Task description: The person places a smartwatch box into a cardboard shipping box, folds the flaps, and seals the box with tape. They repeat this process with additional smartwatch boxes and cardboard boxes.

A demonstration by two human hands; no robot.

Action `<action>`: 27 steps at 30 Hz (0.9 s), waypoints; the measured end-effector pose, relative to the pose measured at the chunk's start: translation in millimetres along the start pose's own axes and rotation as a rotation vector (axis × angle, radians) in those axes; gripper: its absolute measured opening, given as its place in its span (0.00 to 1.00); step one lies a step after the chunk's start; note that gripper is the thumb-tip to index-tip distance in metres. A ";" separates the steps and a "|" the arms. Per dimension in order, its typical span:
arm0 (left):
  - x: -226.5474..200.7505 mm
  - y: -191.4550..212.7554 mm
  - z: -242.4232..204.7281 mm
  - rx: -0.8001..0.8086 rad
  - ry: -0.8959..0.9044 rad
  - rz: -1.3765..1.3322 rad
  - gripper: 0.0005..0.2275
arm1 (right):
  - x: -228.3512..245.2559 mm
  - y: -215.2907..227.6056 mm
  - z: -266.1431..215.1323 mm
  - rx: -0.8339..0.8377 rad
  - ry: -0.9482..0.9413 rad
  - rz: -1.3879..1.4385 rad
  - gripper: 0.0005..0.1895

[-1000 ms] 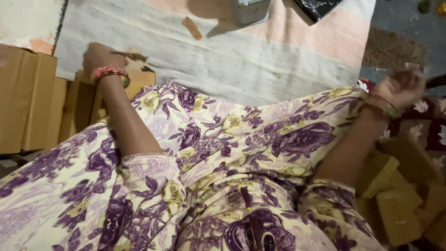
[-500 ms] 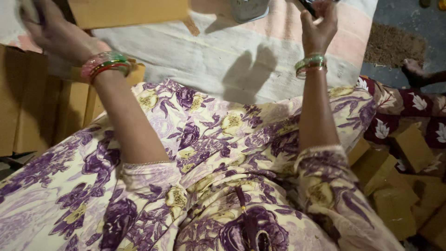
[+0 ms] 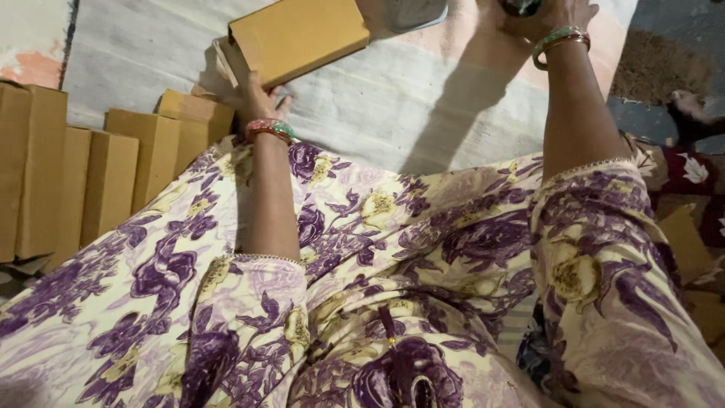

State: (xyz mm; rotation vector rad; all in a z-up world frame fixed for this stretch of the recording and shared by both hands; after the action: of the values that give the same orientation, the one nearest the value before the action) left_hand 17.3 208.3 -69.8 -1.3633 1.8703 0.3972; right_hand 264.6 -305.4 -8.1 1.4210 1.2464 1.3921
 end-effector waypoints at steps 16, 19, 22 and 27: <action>67.4 -49.2 -122.4 0.860 0.243 0.401 0.17 | 148.0 16.8 -232.3 0.633 -0.236 0.133 0.57; 79.5 -49.8 -119.4 1.002 0.038 0.375 0.14 | 154.9 7.3 -246.4 0.582 0.044 0.273 0.60; 83.8 -47.1 -116.6 1.067 0.133 0.232 0.10 | 158.8 -4.2 -243.3 0.474 0.209 0.470 0.59; 87.3 -45.1 -114.6 1.007 0.160 0.198 0.10 | 166.1 -9.8 -224.8 0.419 0.172 0.605 0.64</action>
State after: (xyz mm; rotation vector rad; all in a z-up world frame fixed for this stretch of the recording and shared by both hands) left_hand 1.2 59.4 -50.8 -0.5304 1.8993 -0.5333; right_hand 28.1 -165.5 44.0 2.1308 1.3289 1.7409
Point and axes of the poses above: each hand's wrist, its own z-axis towards the middle knuckle, its own y-axis out of the back of the hand, x = y × z, the point moved 1 cm from there along z, towards the middle knuckle, and after that the axes turned 1 degree about z, right-handed, at the moved point
